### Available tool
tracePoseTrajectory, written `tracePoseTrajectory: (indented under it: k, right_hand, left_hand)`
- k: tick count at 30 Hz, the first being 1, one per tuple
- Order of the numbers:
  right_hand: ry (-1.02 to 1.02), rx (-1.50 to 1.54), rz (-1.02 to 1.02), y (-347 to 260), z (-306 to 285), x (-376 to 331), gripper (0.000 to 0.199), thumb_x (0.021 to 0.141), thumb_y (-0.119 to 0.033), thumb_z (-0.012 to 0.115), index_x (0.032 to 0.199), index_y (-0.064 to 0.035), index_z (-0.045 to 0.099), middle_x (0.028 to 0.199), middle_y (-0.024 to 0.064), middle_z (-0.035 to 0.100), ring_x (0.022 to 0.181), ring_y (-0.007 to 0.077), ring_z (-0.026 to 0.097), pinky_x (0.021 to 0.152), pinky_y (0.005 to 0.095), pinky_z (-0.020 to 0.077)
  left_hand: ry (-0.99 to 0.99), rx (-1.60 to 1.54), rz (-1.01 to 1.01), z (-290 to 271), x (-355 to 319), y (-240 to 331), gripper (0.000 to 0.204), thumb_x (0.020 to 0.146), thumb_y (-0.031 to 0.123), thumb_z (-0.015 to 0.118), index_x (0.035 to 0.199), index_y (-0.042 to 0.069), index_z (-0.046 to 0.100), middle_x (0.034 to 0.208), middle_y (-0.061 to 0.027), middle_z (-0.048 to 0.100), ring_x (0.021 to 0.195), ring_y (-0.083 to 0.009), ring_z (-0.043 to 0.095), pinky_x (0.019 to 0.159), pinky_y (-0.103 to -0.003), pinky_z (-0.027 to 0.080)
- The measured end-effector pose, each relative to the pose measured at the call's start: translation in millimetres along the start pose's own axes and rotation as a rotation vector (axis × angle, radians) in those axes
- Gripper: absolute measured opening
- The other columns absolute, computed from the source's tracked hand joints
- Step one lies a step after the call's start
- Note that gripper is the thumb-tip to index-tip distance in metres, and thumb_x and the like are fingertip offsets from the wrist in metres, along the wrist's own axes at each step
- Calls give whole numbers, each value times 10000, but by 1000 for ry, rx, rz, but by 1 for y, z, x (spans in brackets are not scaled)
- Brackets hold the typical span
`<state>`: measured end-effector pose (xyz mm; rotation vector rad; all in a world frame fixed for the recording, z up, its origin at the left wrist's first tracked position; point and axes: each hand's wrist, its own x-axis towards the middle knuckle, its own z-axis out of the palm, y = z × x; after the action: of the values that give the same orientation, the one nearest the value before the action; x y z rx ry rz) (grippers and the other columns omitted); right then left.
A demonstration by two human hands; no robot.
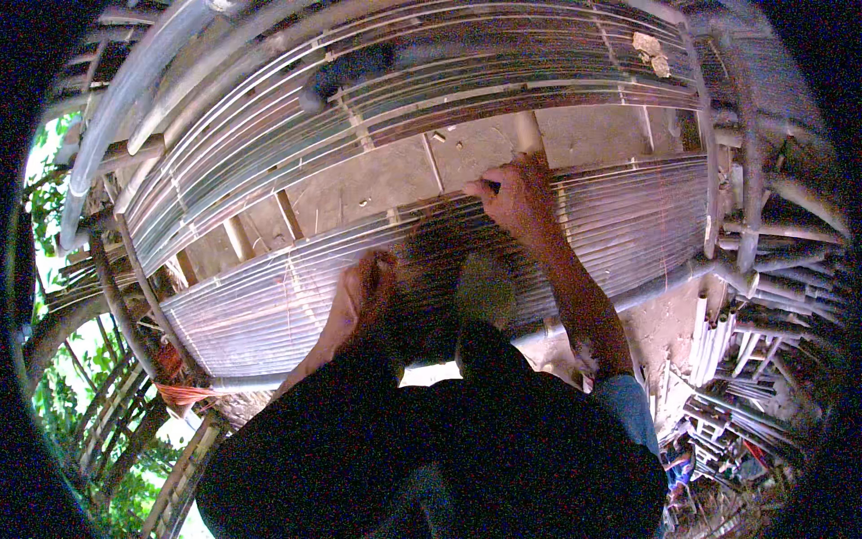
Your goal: The person weaves thin strips through a bamboo frame using a string, tying knots and tightening the weave by hand.
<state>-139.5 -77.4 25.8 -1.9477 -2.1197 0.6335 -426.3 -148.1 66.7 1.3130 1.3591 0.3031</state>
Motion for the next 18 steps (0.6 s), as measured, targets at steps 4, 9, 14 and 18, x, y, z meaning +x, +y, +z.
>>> tracePoseTrajectory:
  k: [4,9,14,18]
  right_hand:
    - [54,74,-41,-2,6,-8,370,811,-396,759,958,-57,740,953,153,691,955,335,612,929,454,427]
    - [100,192,-83,-46,-3,-40,464,870,-418,696,1150,-48,663,1274,152,605,1219,344,539,1078,452,364]
    - [-93,388,-473,-83,-6,-56,413,920,-465,621,1014,-65,658,1346,119,575,1333,352,456,1139,499,278]
    - [-78,403,-554,-83,7,-62,386,925,-452,621,901,-66,623,1259,101,621,1327,331,471,1135,500,287]
  left_hand:
    - [-212,-353,-24,1,-32,-29,128,822,53,646,941,51,692,993,-180,662,945,-287,659,765,-437,544]
    - [-737,210,619,-41,-36,40,102,834,164,694,901,102,739,1445,-149,451,1427,-343,271,1125,-603,219]
    - [-1031,-517,604,-79,-41,42,91,931,114,635,932,65,711,1276,-189,634,1413,-385,369,1180,-621,-21]
    - [-740,-985,390,-88,-62,48,265,946,206,629,748,33,667,814,-133,690,963,-333,645,1104,-542,241]
